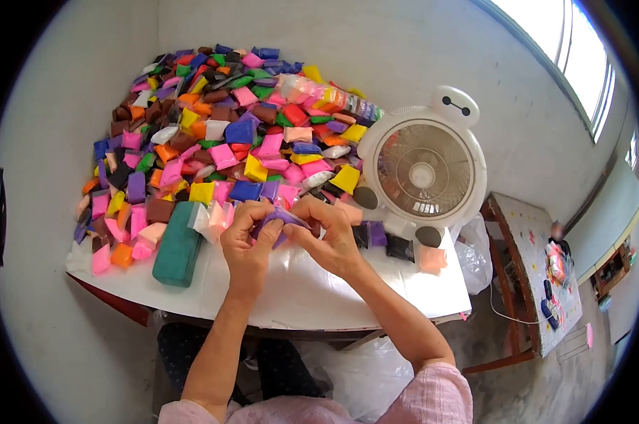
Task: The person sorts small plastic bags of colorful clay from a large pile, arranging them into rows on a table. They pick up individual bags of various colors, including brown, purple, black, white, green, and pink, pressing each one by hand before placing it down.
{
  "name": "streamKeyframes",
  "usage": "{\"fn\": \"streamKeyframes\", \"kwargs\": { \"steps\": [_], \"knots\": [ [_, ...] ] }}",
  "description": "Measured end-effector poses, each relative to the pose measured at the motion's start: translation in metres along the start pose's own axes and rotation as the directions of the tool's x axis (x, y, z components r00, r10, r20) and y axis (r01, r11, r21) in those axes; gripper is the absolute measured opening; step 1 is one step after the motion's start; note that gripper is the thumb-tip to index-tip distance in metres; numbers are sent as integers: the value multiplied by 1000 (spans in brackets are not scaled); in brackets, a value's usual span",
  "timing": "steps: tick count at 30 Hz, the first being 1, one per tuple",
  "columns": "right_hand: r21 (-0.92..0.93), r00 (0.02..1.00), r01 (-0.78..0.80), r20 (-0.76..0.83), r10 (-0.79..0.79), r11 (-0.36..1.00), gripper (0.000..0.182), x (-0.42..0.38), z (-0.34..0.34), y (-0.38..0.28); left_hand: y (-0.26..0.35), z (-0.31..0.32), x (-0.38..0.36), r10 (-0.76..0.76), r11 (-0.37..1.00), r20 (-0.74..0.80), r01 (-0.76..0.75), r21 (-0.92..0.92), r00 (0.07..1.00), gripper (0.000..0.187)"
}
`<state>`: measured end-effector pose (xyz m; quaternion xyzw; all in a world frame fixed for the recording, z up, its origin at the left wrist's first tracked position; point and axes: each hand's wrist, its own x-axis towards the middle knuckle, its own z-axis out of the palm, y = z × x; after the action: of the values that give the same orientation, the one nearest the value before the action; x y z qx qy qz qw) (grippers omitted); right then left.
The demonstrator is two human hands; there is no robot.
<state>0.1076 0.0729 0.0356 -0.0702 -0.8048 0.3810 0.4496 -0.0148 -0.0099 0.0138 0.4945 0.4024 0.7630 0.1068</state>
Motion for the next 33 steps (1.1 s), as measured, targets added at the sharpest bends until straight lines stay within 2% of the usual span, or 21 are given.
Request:
{"fn": "streamKeyframes", "kwargs": {
  "steps": [6, 15, 18, 21, 24, 27, 30, 33],
  "knots": [
    [-22, 999, -23, 33, 24, 999, 12, -1, 4, -9, -1, -4, 0, -8, 1000, 11, 8, -20, 1000, 6],
    [115, 995, -98, 31, 95, 989, 9, -5, 11, -4, -3, -8, 0, -46, 990, 31, 50, -134, 998, 6],
    [128, 999, -33, -20, 36, 991, 8, -4, 12, -3, 0, -4, 0, -50, 988, 25, 53, -144, 998, 6],
    [36, 998, 29, -48, -27, 999, 6, -4, 7, -3, 1, 0, 0, -74, 986, 29, 77, -150, 997, 6],
    [104, 998, -17, -52, 23, 994, 7, -7, 10, -3, 0, -2, -1, -52, 992, 35, 56, -112, 998, 6],
    [67, 998, -61, 11, 61, 996, 7, -7, 11, -2, 2, -6, 0, -36, 996, 32, 38, -80, 999, 4],
    [228, 990, -124, -41, 136, 966, 11, -8, 18, -1, 0, -5, 1, 3, 997, 18, -1, -73, 1000, 3],
    [123, 988, -151, -19, 154, 981, 14, -7, 12, -2, 0, -3, 0, 19, 995, 4, -19, -93, 1000, 2]
  ]
}}
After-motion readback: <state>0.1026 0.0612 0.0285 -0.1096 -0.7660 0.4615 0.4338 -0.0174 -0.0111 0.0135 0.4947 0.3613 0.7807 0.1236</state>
